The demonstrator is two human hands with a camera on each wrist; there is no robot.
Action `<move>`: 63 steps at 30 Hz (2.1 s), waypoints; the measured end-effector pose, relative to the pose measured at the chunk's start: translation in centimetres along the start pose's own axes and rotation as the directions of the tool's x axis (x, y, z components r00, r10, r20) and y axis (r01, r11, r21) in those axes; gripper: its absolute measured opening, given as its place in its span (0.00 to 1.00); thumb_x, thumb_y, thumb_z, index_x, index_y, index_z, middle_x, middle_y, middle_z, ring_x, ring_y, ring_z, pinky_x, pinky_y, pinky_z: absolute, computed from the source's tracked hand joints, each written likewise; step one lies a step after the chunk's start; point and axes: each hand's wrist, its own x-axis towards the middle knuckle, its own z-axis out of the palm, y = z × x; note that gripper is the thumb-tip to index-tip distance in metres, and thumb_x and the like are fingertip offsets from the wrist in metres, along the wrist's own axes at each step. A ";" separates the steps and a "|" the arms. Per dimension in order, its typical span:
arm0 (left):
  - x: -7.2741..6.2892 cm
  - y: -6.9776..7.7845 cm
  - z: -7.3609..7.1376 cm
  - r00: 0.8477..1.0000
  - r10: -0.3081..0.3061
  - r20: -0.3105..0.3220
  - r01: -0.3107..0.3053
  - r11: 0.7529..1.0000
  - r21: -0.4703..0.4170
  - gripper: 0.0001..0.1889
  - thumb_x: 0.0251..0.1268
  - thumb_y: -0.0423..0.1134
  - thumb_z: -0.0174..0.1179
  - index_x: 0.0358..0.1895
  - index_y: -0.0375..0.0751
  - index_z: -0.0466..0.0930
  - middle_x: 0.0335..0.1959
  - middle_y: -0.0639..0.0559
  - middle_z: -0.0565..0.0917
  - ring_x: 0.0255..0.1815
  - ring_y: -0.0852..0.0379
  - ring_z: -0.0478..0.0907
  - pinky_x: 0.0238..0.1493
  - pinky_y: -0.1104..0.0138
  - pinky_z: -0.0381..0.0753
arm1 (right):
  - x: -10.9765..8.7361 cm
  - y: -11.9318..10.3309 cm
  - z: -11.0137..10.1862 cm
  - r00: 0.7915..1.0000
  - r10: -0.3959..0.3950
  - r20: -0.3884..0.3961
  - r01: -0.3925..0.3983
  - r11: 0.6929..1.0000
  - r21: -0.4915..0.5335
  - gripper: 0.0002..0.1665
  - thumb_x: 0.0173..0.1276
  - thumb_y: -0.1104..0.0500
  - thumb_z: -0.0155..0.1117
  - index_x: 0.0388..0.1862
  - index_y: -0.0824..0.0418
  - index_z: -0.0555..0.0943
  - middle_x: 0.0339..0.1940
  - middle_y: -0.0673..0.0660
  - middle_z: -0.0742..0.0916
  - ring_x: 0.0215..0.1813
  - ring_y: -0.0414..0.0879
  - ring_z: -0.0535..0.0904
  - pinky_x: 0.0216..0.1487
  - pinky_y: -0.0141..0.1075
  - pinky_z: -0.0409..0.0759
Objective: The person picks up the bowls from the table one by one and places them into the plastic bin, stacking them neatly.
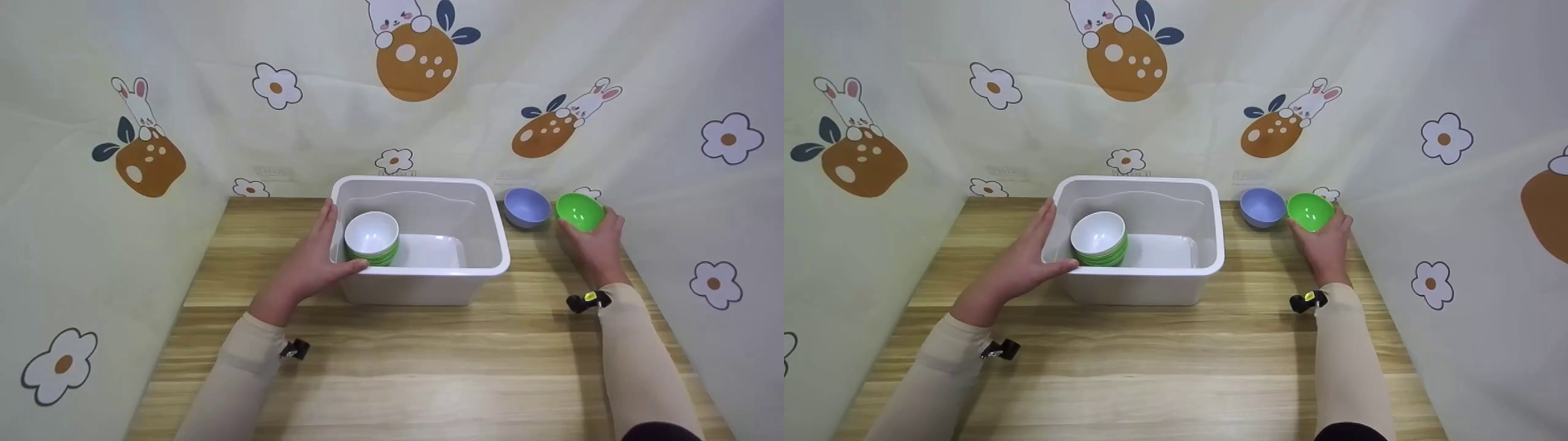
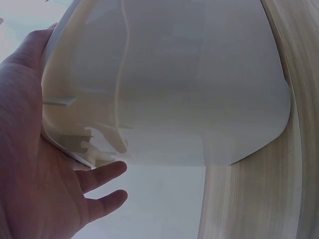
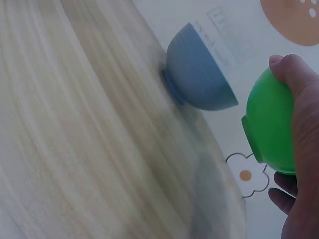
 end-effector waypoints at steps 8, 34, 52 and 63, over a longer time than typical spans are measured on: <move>0.1 0.0 0.0 1.000 -0.002 -0.008 0.002 0.999 0.049 0.74 0.58 0.79 0.71 0.93 0.42 0.37 0.94 0.44 0.38 0.91 0.34 0.46 0.84 0.33 0.54 | -0.6 -1.8 -0.4 0.997 -0.076 0.030 0.078 0.996 -0.046 0.71 0.67 0.37 0.82 0.90 0.66 0.51 0.81 0.71 0.61 0.78 0.67 0.68 0.80 0.62 0.69; 0.0 0.3 -0.3 1.000 0.025 -0.003 -0.024 0.979 0.203 0.70 0.63 0.76 0.69 0.91 0.31 0.43 0.93 0.37 0.41 0.93 0.37 0.37 0.87 0.34 0.34 | -2.9 -10.7 -1.0 0.957 -0.194 0.213 0.194 0.981 0.023 0.70 0.71 0.37 0.79 0.92 0.66 0.47 0.82 0.69 0.62 0.79 0.64 0.64 0.79 0.63 0.67; 0.0 0.3 -0.2 1.000 0.010 -0.005 -0.009 0.982 0.188 0.69 0.63 0.72 0.72 0.91 0.34 0.42 0.93 0.39 0.40 0.93 0.39 0.36 0.88 0.37 0.31 | -5.1 -16.6 0.9 0.896 -0.313 0.316 0.315 0.948 0.046 0.67 0.66 0.42 0.85 0.90 0.64 0.55 0.77 0.67 0.68 0.76 0.62 0.67 0.77 0.61 0.71; 0.0 0.3 -0.2 1.000 0.018 -0.010 -0.016 0.983 0.185 0.70 0.63 0.73 0.71 0.91 0.32 0.42 0.93 0.36 0.43 0.92 0.35 0.40 0.87 0.33 0.35 | -5.2 -18.6 2.7 0.839 -0.398 0.371 0.403 0.913 0.067 0.66 0.63 0.45 0.88 0.88 0.64 0.59 0.76 0.65 0.70 0.75 0.61 0.70 0.77 0.61 0.71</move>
